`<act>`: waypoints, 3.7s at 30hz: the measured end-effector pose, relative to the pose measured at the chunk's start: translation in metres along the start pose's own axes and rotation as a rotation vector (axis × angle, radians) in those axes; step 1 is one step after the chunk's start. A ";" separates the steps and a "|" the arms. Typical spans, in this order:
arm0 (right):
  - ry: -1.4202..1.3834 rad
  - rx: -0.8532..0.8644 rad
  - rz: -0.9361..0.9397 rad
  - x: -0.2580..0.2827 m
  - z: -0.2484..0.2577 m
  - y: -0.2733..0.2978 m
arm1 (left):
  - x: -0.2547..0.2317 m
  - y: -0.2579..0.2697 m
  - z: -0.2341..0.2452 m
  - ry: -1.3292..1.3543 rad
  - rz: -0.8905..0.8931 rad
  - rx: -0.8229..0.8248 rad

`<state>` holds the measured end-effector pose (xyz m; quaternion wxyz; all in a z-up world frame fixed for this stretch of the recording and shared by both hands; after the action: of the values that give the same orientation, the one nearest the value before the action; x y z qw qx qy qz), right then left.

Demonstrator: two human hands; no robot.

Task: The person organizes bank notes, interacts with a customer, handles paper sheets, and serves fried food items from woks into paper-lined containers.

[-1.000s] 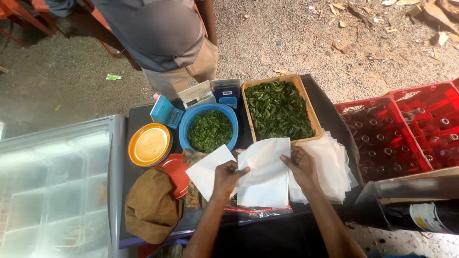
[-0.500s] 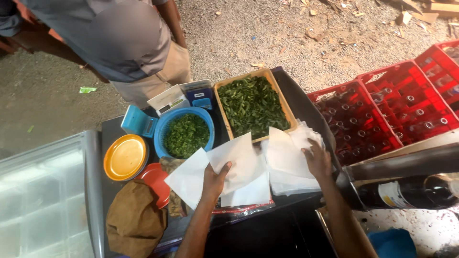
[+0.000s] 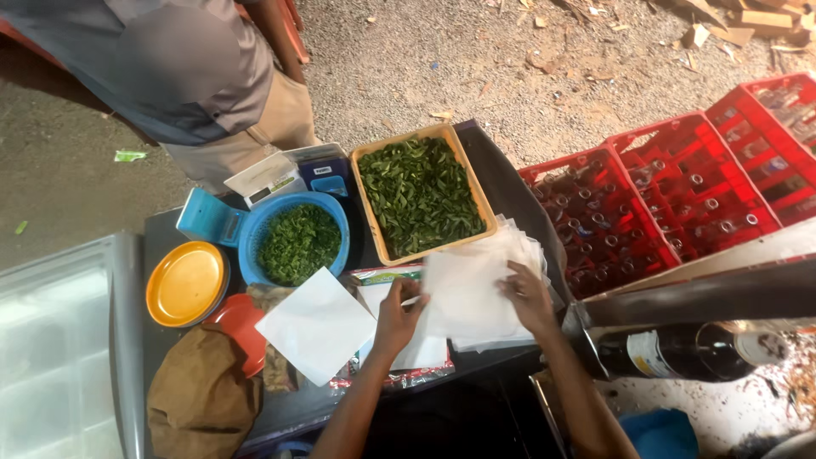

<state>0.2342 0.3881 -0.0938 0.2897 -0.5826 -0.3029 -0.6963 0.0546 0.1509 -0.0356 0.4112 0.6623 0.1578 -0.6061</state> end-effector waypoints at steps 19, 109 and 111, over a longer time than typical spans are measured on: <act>0.456 0.015 0.308 0.080 -0.090 0.026 | 0.077 0.059 0.053 -0.429 -0.085 0.021; 0.820 -0.400 0.020 -0.048 0.023 0.013 | 0.080 -0.039 -0.084 -0.335 -0.097 -0.031; 0.792 -0.450 0.125 -0.027 0.020 0.018 | 0.056 -0.010 -0.049 -0.490 -0.280 -0.145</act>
<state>0.2642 0.3930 -0.1164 0.2910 -0.3371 0.0257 -0.8950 0.0924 0.1766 -0.0945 0.3958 0.4368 0.1864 -0.7860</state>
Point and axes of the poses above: each hand's wrist, its own y-axis away from the middle knuckle, its own z-axis out of the back of the hand, x = y × z, the point moved 5 cm from there along -y, towards the middle knuckle, and after that the axes turned 8 degrees about z, right-handed, at the moved point
